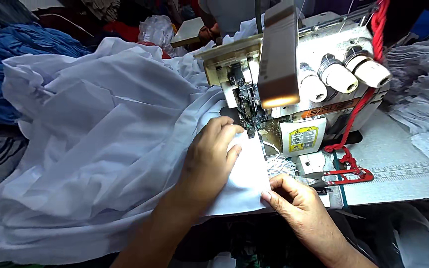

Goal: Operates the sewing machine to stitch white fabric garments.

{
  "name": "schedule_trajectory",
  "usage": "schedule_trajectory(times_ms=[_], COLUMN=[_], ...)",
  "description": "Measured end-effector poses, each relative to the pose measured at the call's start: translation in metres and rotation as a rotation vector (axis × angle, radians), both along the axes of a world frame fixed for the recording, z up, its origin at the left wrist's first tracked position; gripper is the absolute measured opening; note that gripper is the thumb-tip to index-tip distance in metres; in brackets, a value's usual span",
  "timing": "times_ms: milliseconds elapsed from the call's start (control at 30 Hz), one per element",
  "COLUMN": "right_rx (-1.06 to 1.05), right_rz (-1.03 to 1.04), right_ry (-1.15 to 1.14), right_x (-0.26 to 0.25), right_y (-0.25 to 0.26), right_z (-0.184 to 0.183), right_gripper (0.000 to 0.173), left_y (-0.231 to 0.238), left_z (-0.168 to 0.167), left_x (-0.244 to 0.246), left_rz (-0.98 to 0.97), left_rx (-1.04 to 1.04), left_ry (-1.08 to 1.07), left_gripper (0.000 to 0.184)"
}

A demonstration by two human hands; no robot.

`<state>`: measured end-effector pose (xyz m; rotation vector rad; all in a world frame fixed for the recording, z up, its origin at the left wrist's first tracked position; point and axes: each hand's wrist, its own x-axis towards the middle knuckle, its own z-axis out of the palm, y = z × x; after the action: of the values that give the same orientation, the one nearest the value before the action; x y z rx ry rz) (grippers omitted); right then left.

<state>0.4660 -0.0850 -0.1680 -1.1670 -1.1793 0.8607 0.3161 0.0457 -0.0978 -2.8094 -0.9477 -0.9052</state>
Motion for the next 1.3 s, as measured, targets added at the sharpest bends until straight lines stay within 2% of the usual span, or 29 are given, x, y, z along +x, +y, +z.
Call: schedule_trajectory(times_ms=[67, 167, 333, 500, 767, 1067, 1133, 1233, 1300], right_rx=[-0.031, -0.074, 0.000, 0.135, 0.249, 0.237, 0.224, 0.200, 0.190], right_rz=[0.083, 0.131, 0.111, 0.052, -0.033, 0.050, 0.078, 0.150, 0.181], right_ry=[0.132, 0.292, 0.249, 0.038, -0.219, -0.172, -0.145, 0.024, 0.123], right_x=[0.000, 0.000, -0.005, -0.006, -0.005, 0.000, 0.003, 0.006, 0.008], right_y=[-0.005, -0.011, -0.019, -0.019, -0.020, -0.018, -0.018, -0.019, -0.020], right_z=[0.000, 0.002, 0.000, -0.001, 0.001, 0.007, 0.007, 0.013, 0.017], right_gripper=[0.010, 0.005, 0.021, 0.035, 0.036, 0.020, 0.017, 0.013, 0.013], left_y=[-0.020, -0.051, -0.074, -0.072, -0.068, -0.071, -0.071, -0.068, -0.063], left_z=[-0.010, -0.038, -0.065, -0.063, -0.057, -0.050, -0.055, -0.068, -0.076], left_x=[-0.013, -0.030, -0.037, -0.032, -0.023, -0.028, -0.028, -0.029, -0.033], left_rz=[-0.075, -0.165, -0.208, -0.206, -0.214, -0.272, -0.268, -0.206, -0.187], left_rx=[0.056, 0.049, 0.052, 0.021, 0.079, 0.361, 0.358, 0.286, 0.280], left_ry=[-0.043, -0.141, -0.177, -0.252, -0.272, -0.181, -0.199, -0.218, -0.220], left_gripper=[0.028, 0.027, 0.031, 0.028, 0.021, 0.009, 0.013, 0.026, 0.019])
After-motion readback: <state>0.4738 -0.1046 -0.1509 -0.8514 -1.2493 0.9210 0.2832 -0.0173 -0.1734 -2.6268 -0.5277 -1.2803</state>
